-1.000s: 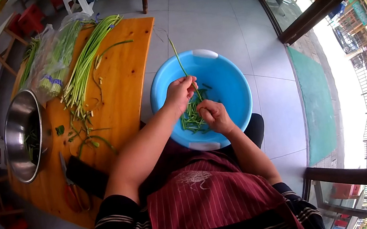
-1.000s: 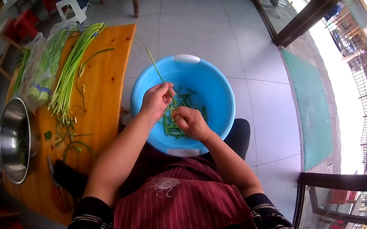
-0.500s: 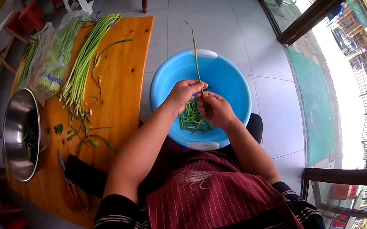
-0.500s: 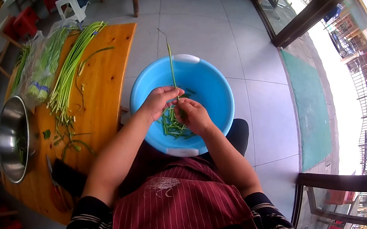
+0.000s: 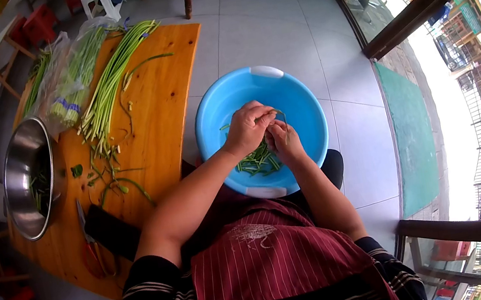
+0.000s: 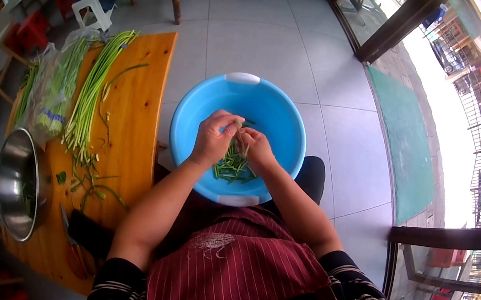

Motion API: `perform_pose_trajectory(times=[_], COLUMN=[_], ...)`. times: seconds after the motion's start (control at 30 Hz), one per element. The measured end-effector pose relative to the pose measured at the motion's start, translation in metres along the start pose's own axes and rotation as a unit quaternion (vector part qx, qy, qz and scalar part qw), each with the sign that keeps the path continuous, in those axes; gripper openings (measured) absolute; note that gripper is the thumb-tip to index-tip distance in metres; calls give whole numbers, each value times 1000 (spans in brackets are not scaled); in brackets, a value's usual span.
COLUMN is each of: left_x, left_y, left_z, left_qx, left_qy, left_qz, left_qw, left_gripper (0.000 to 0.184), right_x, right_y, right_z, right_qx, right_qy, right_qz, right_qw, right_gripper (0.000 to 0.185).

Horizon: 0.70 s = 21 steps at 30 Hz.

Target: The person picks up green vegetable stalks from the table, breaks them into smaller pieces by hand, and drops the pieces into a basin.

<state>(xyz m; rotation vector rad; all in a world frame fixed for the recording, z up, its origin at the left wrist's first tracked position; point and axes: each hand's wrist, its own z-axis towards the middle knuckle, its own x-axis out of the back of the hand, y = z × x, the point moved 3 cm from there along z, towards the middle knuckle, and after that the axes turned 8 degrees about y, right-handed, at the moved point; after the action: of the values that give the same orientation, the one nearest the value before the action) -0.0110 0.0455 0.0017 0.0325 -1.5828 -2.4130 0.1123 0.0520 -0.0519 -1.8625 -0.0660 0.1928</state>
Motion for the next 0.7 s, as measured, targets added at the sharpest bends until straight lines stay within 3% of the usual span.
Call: perform_pose_trajectory(times=[0.03, 0.1, 0.13, 0.17, 0.2, 0.3, 0.37, 0.5, 0.57, 0.7], left_x=[2, 11, 10, 8, 7, 24, 25, 15, 11, 4], left_y=[-16, -41, -43, -48, -50, -55, -50, -43, -39, -43], left_z=[2, 8, 7, 2, -1, 14, 16, 10, 9, 5], left_qx=[120, 323, 324, 383, 437, 394, 361, 398, 339, 360], left_qy=[51, 40, 41, 64, 86, 120, 83, -7, -69, -105], left_qz=[-114, -238, -237, -304, -368, -343, -326, -251, -207, -222], left_qw=[985, 915, 915, 870, 816, 844, 870, 882, 915, 900], left_gripper=[10, 15, 15, 15, 15, 14, 14, 16, 20, 22], right_x=[-2, 0, -1, -2, -2, -6, -6, 3, 5, -4], right_y=[-3, -1, -4, -6, -6, -11, -8, -10, -7, -19], right_z=[-4, -9, -12, -17, -22, -31, -28, -13, -7, -11], right_qx=[-42, 7, 87, 165, 164, 226, 161, 182, 33, -27], right_qy=[2, -23, -41, -57, -57, -125, -105, -64, -67, -80], right_qz=[59, 44, 5, -33, -32, -79, -107, -144, 36, 26], right_qw=[997, 999, 995, 984, 984, 963, 975, 971, 997, 996], right_gripper=[15, 14, 12, 11, 11, 10, 14, 23, 32, 32])
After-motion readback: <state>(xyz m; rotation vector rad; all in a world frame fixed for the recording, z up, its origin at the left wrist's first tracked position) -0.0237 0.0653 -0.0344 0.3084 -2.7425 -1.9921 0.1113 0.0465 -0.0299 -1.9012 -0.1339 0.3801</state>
